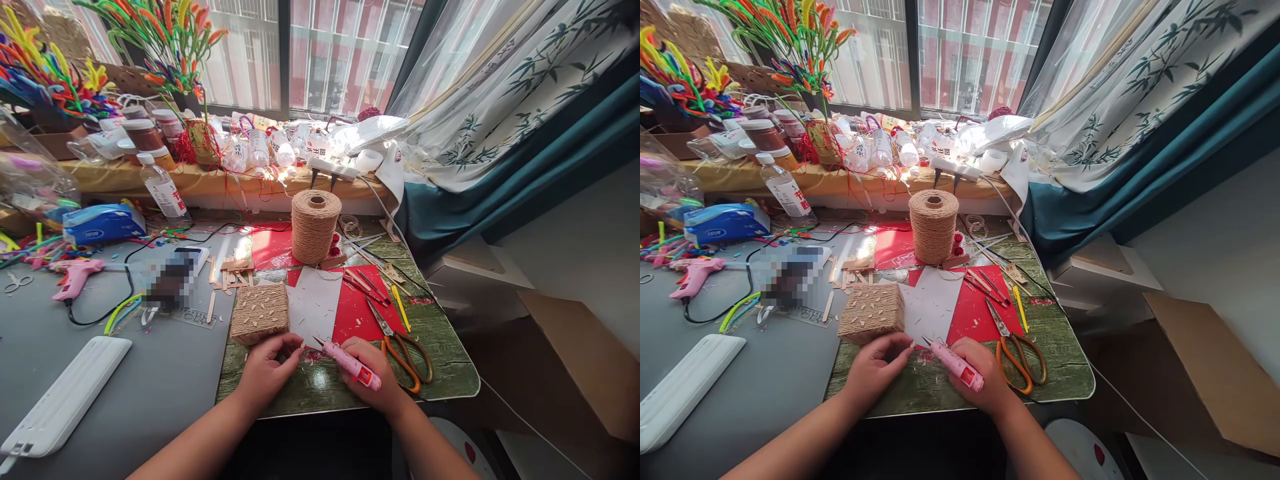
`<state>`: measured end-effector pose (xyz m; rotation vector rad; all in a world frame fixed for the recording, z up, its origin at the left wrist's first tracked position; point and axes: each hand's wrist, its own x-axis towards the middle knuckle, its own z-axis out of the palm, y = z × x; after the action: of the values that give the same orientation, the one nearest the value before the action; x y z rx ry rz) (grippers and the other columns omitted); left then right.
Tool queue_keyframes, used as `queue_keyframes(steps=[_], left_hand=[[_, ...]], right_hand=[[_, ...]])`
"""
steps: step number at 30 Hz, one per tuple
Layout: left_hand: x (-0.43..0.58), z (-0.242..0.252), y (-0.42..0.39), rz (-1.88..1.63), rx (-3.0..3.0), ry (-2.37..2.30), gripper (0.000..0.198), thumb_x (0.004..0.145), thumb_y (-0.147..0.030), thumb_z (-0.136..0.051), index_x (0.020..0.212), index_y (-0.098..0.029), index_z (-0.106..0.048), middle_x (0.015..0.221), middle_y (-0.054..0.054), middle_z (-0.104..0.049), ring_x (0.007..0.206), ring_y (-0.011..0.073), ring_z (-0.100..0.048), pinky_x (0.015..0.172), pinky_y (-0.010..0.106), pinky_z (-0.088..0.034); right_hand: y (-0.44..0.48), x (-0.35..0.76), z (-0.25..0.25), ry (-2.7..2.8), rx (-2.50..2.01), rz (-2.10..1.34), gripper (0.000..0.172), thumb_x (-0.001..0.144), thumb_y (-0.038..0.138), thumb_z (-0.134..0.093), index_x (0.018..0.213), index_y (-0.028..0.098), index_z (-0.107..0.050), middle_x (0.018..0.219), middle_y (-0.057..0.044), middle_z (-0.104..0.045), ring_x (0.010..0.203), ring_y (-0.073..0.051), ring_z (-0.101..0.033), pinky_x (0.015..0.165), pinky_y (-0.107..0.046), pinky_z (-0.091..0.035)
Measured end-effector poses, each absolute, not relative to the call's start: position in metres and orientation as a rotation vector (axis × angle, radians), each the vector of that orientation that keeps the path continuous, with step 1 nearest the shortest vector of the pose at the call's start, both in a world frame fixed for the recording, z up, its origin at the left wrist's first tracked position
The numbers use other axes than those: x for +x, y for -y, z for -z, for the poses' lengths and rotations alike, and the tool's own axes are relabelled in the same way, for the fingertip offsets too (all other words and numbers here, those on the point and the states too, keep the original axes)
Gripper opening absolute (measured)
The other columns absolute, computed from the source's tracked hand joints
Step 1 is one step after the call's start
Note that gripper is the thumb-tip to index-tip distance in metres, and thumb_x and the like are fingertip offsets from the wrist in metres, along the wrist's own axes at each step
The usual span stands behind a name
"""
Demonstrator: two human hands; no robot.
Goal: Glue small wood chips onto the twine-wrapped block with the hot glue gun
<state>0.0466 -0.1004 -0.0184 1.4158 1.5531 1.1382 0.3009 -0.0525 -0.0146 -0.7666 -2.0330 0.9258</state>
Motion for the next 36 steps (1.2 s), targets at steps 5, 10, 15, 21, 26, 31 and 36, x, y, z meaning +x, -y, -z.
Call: queue_keyframes(steps=[5,10,15,21,26,31,36], left_hand=[[0.046,0.017,0.100,-1.150,1.428,-1.566,0.020,0.090,-0.038,-0.072,0.101,-0.023,-0.078,0.099,0.004,-0.080,0.091,0.0215,-0.076,0.083,0.033,-0.063],[0.046,0.018,0.100,-1.151,1.439,-1.560,0.021,0.090,-0.039,-0.072,0.101,-0.023,-0.078,0.097,0.004,-0.080,0.088,0.0214,-0.076,0.081,0.033,-0.063],[0.045,0.018,0.100,-1.157,1.455,-1.593,0.021,0.090,-0.042,-0.072,0.100,-0.024,-0.079,0.099,0.004,-0.081,0.092,0.0222,-0.076,0.086,0.034,-0.063],[0.042,0.025,0.099,-1.138,1.480,-1.652,0.027,0.088,-0.049,-0.074,0.102,-0.026,-0.079,0.102,0.003,-0.081,0.095,0.0233,-0.076,0.089,0.033,-0.062],[0.040,0.033,0.098,-1.114,1.556,-1.613,0.027,0.089,-0.047,-0.074,0.106,-0.026,-0.078,0.104,0.002,-0.081,0.094,0.0222,-0.077,0.086,0.030,-0.063],[0.046,0.013,0.104,-1.223,1.749,-1.454,0.015,0.091,-0.033,-0.074,0.103,-0.025,-0.078,0.099,0.003,-0.080,0.089,0.0206,-0.076,0.083,0.030,-0.063],[0.027,-0.023,0.114,-1.360,1.809,-1.273,0.016,0.093,-0.017,-0.070,0.105,-0.025,-0.076,0.097,0.004,-0.079,0.089,0.0198,-0.075,0.079,0.031,-0.062]], right_hand=[[0.053,0.304,0.021,1.776,-0.953,-0.568,0.023,0.092,0.016,-0.064,0.113,0.026,-0.066,0.105,-0.012,-0.070,0.099,-0.030,-0.069,0.087,-0.048,-0.056],[0.052,0.304,0.023,1.756,-0.987,-0.487,0.025,0.092,0.016,-0.065,0.115,0.026,-0.064,0.106,-0.012,-0.068,0.098,-0.031,-0.067,0.086,-0.050,-0.055],[0.048,0.302,0.020,1.692,-0.996,-0.622,0.018,0.092,0.020,-0.068,0.109,0.024,-0.067,0.106,-0.011,-0.069,0.100,-0.029,-0.067,0.089,-0.048,-0.054],[0.027,0.302,0.030,0.990,-1.074,-1.282,0.026,0.088,0.045,-0.076,0.093,0.022,-0.064,0.056,0.005,-0.050,0.046,-0.012,-0.042,0.041,-0.024,-0.031],[0.017,0.309,0.026,0.761,-0.967,-1.417,0.033,0.080,0.046,-0.081,0.090,0.019,-0.066,0.055,0.005,-0.050,0.047,-0.010,-0.043,0.040,-0.020,-0.026],[0.026,0.310,0.015,0.734,-0.973,-1.463,0.032,0.079,0.046,-0.081,0.090,0.019,-0.068,0.055,0.005,-0.051,0.048,-0.010,-0.044,0.041,-0.019,-0.026],[0.030,0.306,0.019,0.744,-1.004,-1.464,0.028,0.083,0.043,-0.081,0.093,0.019,-0.070,0.057,0.004,-0.051,0.050,-0.009,-0.043,0.042,-0.019,-0.026]])
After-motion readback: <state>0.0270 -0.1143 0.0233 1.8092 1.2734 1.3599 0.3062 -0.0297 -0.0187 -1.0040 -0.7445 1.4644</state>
